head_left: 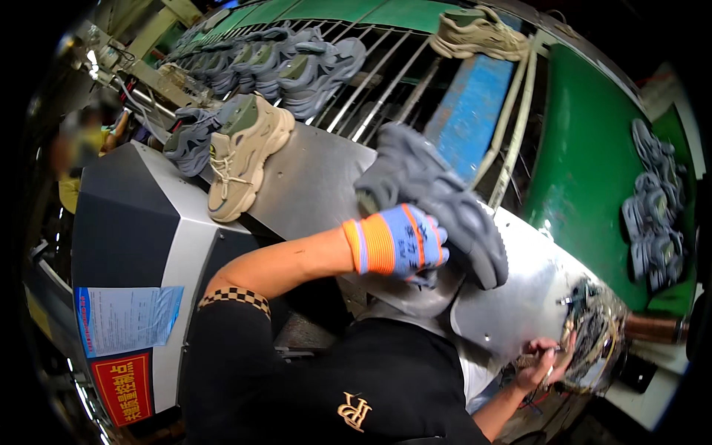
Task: The person picks up shoes from a conveyor belt and uses a handheld air nozzle to blow air across the exterior and interior of each shoe, handling them one at a time and rotating them to reach all sides before placing them back or on the workbench.
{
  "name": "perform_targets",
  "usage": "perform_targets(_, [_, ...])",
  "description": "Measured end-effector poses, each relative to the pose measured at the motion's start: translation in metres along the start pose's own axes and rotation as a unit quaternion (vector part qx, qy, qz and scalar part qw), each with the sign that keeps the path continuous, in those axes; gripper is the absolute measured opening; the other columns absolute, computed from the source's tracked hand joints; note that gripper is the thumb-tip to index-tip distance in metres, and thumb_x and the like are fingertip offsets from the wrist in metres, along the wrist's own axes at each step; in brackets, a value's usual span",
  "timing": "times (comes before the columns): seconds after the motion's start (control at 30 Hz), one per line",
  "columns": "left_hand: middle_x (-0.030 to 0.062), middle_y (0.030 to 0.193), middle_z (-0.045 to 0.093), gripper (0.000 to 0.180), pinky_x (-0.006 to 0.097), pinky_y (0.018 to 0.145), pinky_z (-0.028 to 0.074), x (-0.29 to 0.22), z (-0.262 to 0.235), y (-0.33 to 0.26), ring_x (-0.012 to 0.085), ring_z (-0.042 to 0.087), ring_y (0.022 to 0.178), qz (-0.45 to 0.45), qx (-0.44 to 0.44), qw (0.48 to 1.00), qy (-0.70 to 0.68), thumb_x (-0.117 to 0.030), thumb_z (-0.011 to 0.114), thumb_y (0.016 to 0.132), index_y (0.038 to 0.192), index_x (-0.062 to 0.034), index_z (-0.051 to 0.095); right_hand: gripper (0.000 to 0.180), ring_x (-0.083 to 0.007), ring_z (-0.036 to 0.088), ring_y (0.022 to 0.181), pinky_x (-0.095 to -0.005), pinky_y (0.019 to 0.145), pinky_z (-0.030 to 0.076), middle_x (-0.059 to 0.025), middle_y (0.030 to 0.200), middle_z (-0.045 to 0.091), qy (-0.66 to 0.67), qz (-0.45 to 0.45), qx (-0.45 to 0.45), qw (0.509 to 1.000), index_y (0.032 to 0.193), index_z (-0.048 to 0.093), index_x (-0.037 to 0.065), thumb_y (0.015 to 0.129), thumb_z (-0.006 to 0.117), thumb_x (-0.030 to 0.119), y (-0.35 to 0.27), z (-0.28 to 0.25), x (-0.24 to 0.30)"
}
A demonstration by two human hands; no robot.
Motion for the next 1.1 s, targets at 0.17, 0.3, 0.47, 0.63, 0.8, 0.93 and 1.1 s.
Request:
perform_targets(0.17, [0.0163, 0.121, 0.056, 0.097, 0.047, 0.098, 0.041, -0.069, -0.071, 0.015, 0.0357, 0.053, 0.114, 0.104, -0.15, 0.983, -0.036, -0.052, 0.081, 0.056, 0.137, -0.0099, 0.047, 0.061, -0.0174, 0.054, 0.061, -0.0306, 0.058, 0.048, -0.0106, 0.075, 0.058, -0.014, -0.026, 0.051, 0.998, 0.138, 0.036, -0.01, 0.087, 0.053, 0.019, -0.031, -0.007, 0.011])
perform_targets(0.3, [0.0127, 0.111, 0.06, 0.058, 0.046, 0.092, 0.044, -0.059, -0.013, 0.098, 0.0304, 0.056, 0.107, 0.055, -0.118, 0.97, 0.204, -0.024, 0.068, 0.074, 0.128, -0.009, 0.051, 0.057, -0.0187, 0.057, 0.061, -0.0322, 0.061, 0.051, -0.0127, 0.071, 0.06, 0.059, -0.023, 0.037, 0.997, 0.134, 0.039, -0.014, 0.083, 0.052, 0.01, -0.045, -0.012, 0.007])
perform_targets(0.47, [0.0113, 0.093, 0.061, 0.034, 0.038, 0.078, 0.045, -0.066, -0.054, 0.097, 0.0284, 0.059, 0.092, 0.074, -0.179, 0.964, 0.183, -0.017, 0.061, 0.077, 0.109, -0.007, 0.061, 0.055, -0.0179, 0.058, 0.061, -0.0304, 0.059, 0.051, -0.0113, 0.07, 0.06, 0.03, -0.045, 0.021, 0.998, 0.132, 0.043, -0.013, 0.083, 0.052, 0.01, -0.058, -0.05, 0.012])
perform_targets(0.63, [0.0146, 0.11, 0.064, 0.066, 0.038, 0.085, 0.051, -0.074, -0.179, -0.029, 0.0252, 0.063, 0.1, 0.09, -0.519, 0.85, 0.019, -0.023, 0.088, 0.06, 0.115, -0.0025, 0.058, 0.051, -0.0159, 0.061, 0.062, -0.0284, 0.06, 0.051, -0.0115, 0.075, 0.063, 0.062, -0.013, 0.086, 0.994, 0.129, 0.048, -0.012, 0.08, 0.052, 0.006, -0.057, -0.019, 0.006])
perform_targets(0.8, [0.0175, 0.123, 0.058, 0.08, 0.038, 0.098, 0.043, -0.019, -0.165, -0.031, 0.0254, 0.056, 0.113, 0.13, -0.505, 0.825, -0.218, -0.025, 0.086, 0.061, 0.128, 0.0035, 0.053, 0.051, -0.0169, 0.063, 0.062, -0.0283, 0.06, 0.052, -0.0149, 0.079, 0.065, 0.036, -0.118, 0.243, 0.962, 0.125, 0.05, -0.012, 0.076, 0.054, 0.002, -0.036, 0.05, 0.086])
perform_targets(0.93, [0.0162, 0.111, 0.063, 0.086, 0.036, 0.094, 0.046, -0.01, -0.16, 0.007, 0.0238, 0.062, 0.104, 0.088, -0.458, 0.815, -0.344, -0.041, 0.082, 0.062, 0.127, 0.0061, 0.051, 0.056, -0.0185, 0.062, 0.06, -0.0295, 0.059, 0.052, -0.0144, 0.072, 0.062, 0.01, -0.207, 0.31, 0.928, 0.127, 0.047, -0.013, 0.076, 0.056, 0.007, -0.012, 0.096, 0.154])
perform_targets(1.1, [0.015, 0.113, 0.064, 0.083, 0.034, 0.094, 0.046, -0.006, -0.163, 0.03, 0.0219, 0.061, 0.106, 0.107, -0.408, 0.828, -0.371, -0.036, 0.081, 0.062, 0.129, 0.0056, 0.052, 0.05, -0.0151, 0.064, 0.059, -0.0263, 0.056, 0.05, -0.016, 0.083, 0.066, -0.019, -0.308, 0.338, 0.889, 0.121, 0.054, -0.013, 0.076, 0.057, 0.008, 0.013, 0.148, 0.208])
Point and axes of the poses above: each hand's wrist, its own y-axis towards the middle knuckle, its own z-axis out of the palm, x = y × z, the point moved 9 cm from there along y, towards the middle knuckle
